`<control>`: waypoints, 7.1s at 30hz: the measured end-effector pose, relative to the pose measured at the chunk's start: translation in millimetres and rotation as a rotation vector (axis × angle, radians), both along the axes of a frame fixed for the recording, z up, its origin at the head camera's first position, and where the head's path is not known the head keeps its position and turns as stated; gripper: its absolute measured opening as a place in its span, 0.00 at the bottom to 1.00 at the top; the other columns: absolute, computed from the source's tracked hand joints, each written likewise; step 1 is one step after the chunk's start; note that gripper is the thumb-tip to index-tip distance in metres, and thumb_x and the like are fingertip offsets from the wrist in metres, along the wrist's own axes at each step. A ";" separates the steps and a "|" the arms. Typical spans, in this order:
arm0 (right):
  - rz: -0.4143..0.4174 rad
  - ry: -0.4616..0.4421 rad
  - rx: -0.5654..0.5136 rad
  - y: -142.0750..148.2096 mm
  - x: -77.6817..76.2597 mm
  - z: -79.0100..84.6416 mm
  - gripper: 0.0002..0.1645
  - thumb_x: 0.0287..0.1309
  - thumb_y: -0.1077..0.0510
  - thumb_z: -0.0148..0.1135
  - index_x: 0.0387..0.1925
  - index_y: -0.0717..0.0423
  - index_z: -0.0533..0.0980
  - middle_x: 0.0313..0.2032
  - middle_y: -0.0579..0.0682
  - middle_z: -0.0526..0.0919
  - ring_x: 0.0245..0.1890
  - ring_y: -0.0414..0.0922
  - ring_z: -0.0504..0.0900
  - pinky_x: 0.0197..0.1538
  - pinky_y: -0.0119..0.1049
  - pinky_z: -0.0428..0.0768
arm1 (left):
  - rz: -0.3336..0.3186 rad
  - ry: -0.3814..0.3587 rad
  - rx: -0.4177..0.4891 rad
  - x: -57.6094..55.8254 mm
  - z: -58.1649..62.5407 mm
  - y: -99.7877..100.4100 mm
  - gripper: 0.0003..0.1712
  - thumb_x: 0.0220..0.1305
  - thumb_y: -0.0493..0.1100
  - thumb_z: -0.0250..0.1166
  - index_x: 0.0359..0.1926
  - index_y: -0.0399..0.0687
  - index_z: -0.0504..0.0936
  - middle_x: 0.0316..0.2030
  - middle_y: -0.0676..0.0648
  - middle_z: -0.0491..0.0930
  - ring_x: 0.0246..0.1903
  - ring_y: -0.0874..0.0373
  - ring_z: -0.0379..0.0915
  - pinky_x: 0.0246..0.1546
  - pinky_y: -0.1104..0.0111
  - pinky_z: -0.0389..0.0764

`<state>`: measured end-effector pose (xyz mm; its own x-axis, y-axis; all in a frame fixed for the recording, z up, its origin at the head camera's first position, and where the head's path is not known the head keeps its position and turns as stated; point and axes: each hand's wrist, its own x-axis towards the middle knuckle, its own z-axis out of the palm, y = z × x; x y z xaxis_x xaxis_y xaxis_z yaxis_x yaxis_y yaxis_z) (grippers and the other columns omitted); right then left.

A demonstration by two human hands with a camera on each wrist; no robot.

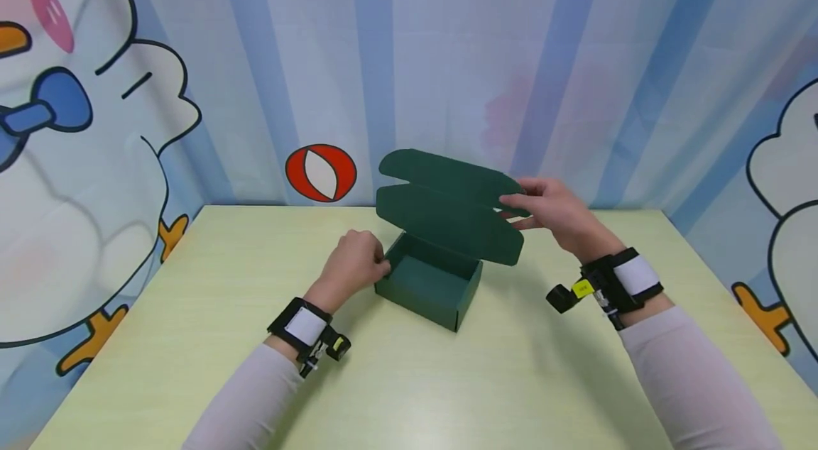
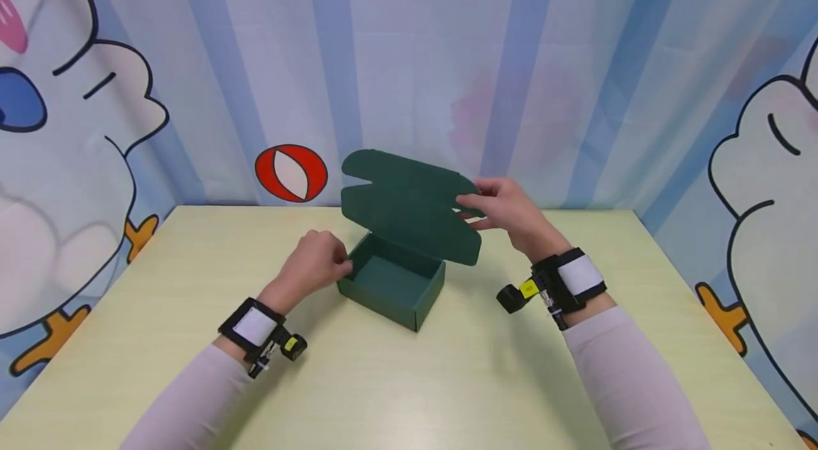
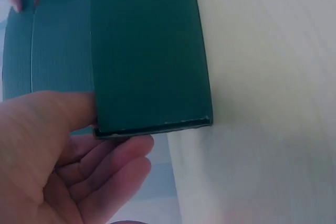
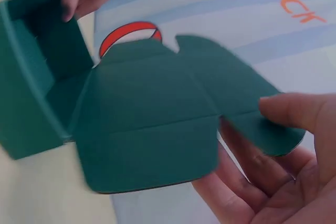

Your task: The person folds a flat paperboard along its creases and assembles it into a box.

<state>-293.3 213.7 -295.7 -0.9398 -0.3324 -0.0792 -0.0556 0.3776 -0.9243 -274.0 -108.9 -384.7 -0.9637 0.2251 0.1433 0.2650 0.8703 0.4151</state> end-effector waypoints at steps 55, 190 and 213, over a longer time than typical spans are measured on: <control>-0.113 -0.092 -0.210 -12.8 -4.6 -115.6 0.33 0.73 0.57 0.52 0.73 0.65 0.57 0.72 0.64 0.64 0.69 0.59 0.69 0.60 0.37 0.80 | 0.034 -0.150 0.402 -1.7 -30.4 21.2 0.22 0.73 0.49 0.56 0.25 0.46 0.85 0.13 0.48 0.73 0.18 0.57 0.82 0.22 0.69 0.76; -0.030 0.089 -0.182 2.5 4.6 -104.0 0.34 0.60 0.50 0.68 0.66 0.54 0.72 0.65 0.52 0.76 0.66 0.43 0.75 0.67 0.37 0.75 | -0.164 -0.119 0.767 -9.0 -20.9 1.0 0.24 0.65 0.41 0.67 0.62 0.48 0.79 0.60 0.45 0.77 0.63 0.48 0.72 0.63 0.55 0.77; 0.195 0.403 -0.022 19.8 7.1 -123.7 0.35 0.54 0.76 0.64 0.63 0.54 0.75 0.65 0.56 0.72 0.64 0.34 0.70 0.68 0.44 0.74 | -0.440 -0.051 0.637 -10.2 -33.1 -9.7 0.32 0.52 0.17 0.64 0.60 0.35 0.78 0.61 0.35 0.72 0.64 0.40 0.68 0.61 0.52 0.77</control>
